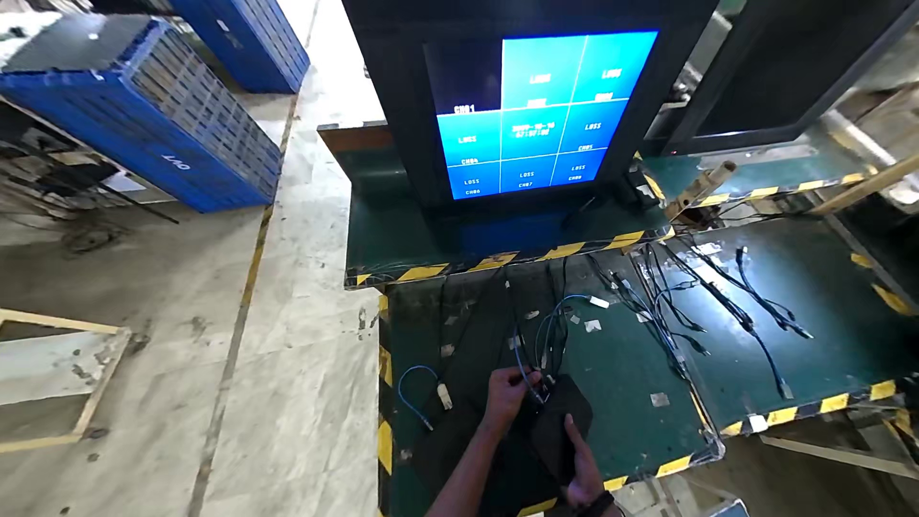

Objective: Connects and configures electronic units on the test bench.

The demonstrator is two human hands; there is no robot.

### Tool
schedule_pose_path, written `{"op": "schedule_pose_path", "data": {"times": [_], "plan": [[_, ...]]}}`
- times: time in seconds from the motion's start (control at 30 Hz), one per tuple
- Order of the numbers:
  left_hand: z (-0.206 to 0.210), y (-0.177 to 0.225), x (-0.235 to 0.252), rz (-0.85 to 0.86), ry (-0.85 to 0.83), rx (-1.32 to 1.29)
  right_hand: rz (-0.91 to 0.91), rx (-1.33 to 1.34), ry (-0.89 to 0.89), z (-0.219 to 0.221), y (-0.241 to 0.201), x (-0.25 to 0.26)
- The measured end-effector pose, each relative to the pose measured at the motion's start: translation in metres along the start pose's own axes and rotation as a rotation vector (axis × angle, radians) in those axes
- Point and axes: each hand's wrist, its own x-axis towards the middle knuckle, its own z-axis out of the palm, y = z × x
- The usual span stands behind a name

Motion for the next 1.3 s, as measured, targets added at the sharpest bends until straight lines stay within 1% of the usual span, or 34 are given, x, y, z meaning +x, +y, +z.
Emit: {"op": "schedule_pose_path", "data": {"times": [0.17,0.27,0.37,0.43,0.5,0.53,0.6,0.63,0.67,0.73,0.8,0.9,0.97,1.0,1.03,1.07,1.1,1.13,1.17,1.23,1.3], "plan": [[0.0,-0.004,0.0,0.089,-0.003,0.087,0.013,0.031,-0.041,0.003,0.002,-0.002],[0.0,-0.001,-0.002,0.066,-0.019,0.229,0.043,0.007,-0.029,0.006,0.001,-0.007],[0.003,-0.007,-0.003,0.108,-0.082,0.321,0.079,-0.041,-0.021,0.01,0.003,-0.014],[0.002,0.001,0.004,0.085,-0.162,0.423,0.061,-0.068,0.014,0.01,0.001,-0.013],[-0.006,0.013,0.007,-0.007,-0.214,0.592,0.0,-0.115,0.107,-0.002,-0.001,-0.009],[-0.012,0.018,0.007,-0.076,-0.174,0.725,-0.044,-0.148,0.156,-0.008,-0.003,-0.005],[-0.021,0.023,0.012,-0.285,-0.021,1.011,-0.102,-0.211,0.248,-0.014,-0.006,0.002],[-0.023,0.019,0.015,-0.382,0.031,1.101,-0.116,-0.234,0.282,-0.016,-0.004,0.006],[-0.021,0.014,0.018,-0.464,0.051,1.161,-0.117,-0.251,0.296,-0.018,-0.002,0.009],[-0.012,0.005,0.021,-0.574,0.054,1.211,-0.107,-0.262,0.306,-0.02,0.001,0.011],[-0.005,0.003,0.022,-0.627,0.045,1.206,-0.119,-0.264,0.301,-0.018,0.003,0.013],[-0.006,-0.002,0.019,-0.683,-0.027,1.18,-0.132,-0.272,0.302,-0.018,-0.001,0.012],[-0.016,-0.004,0.017,-0.69,-0.035,1.054,-0.143,-0.279,0.304,-0.02,-0.006,0.013],[-0.02,-0.006,0.014,-0.668,-0.021,0.916,-0.148,-0.274,0.299,-0.022,-0.006,0.013],[-0.023,-0.009,0.009,-0.628,-0.003,0.686,-0.154,-0.263,0.294,-0.024,-0.006,0.013],[-0.021,-0.004,0.004,-0.597,-0.009,0.413,-0.163,-0.252,0.292,-0.026,-0.007,0.012],[-0.017,0.003,-0.001,-0.578,-0.024,0.203,-0.171,-0.242,0.296,-0.027,-0.008,0.013],[-0.012,0.009,-0.007,-0.554,-0.039,0.087,-0.177,-0.228,0.301,-0.027,-0.007,0.012],[-0.007,0.013,-0.012,-0.518,-0.048,0.057,-0.178,-0.217,0.305,-0.028,-0.006,0.012],[0.001,0.016,-0.017,-0.442,-0.062,0.097,-0.183,-0.197,0.297,-0.028,-0.004,0.013],[0.003,0.018,-0.015,-0.427,-0.087,0.124,-0.184,-0.173,0.283,-0.027,-0.003,0.013]]}}
